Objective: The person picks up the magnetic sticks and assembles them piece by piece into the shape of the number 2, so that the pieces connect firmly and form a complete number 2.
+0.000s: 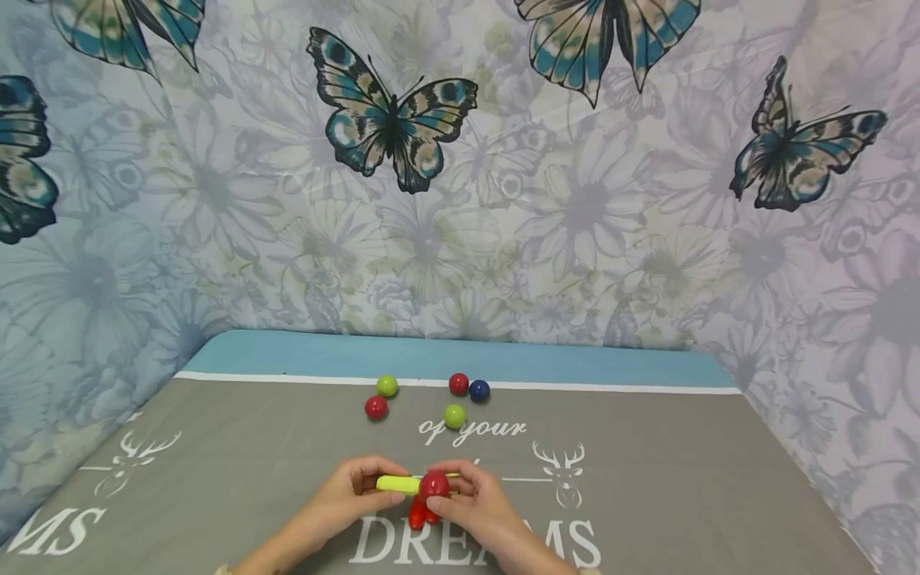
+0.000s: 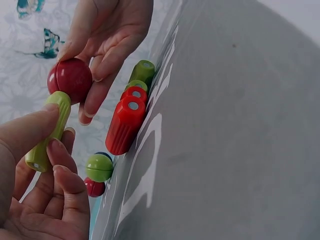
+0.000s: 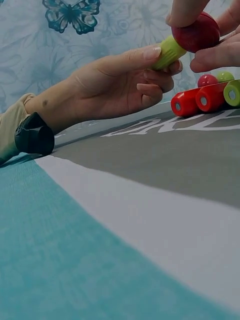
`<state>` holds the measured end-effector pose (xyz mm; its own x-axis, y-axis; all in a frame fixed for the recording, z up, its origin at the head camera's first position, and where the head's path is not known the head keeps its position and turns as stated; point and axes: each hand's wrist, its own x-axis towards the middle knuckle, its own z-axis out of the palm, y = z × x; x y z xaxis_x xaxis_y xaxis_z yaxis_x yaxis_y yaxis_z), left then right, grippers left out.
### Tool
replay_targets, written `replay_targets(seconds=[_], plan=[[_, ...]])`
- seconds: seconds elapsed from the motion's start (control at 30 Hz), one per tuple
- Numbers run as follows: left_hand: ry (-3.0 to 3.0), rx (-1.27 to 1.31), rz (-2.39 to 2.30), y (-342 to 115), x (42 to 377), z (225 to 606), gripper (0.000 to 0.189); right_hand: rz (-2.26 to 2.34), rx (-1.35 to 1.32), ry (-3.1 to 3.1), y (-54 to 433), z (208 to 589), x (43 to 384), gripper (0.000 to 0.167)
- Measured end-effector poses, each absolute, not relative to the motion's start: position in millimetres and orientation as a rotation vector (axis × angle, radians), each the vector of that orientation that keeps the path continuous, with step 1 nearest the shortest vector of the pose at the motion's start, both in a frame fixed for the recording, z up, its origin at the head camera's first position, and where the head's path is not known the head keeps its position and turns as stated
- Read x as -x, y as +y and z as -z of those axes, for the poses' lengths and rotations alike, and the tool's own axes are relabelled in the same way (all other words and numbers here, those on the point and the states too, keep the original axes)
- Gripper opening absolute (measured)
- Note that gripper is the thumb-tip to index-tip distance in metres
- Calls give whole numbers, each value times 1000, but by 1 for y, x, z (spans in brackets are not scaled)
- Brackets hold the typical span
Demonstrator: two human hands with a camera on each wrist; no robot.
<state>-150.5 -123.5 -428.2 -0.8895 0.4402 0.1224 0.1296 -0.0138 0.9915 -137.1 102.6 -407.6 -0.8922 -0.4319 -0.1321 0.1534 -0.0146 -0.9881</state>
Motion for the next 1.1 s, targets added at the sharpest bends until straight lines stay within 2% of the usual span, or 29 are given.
replay_targets(seconds=[0.37,0.73,1.1], plan=[[2008,-640,-1998,-122,153,429,29,1973,334,1897,106,409,136,45],[2041,-465,-1952,-125,148,429,33,1988,321,1861,110,410,136,46],[2066,-571,-1945,-120,148,427,29,1992,330,1823,108,411,135,42]])
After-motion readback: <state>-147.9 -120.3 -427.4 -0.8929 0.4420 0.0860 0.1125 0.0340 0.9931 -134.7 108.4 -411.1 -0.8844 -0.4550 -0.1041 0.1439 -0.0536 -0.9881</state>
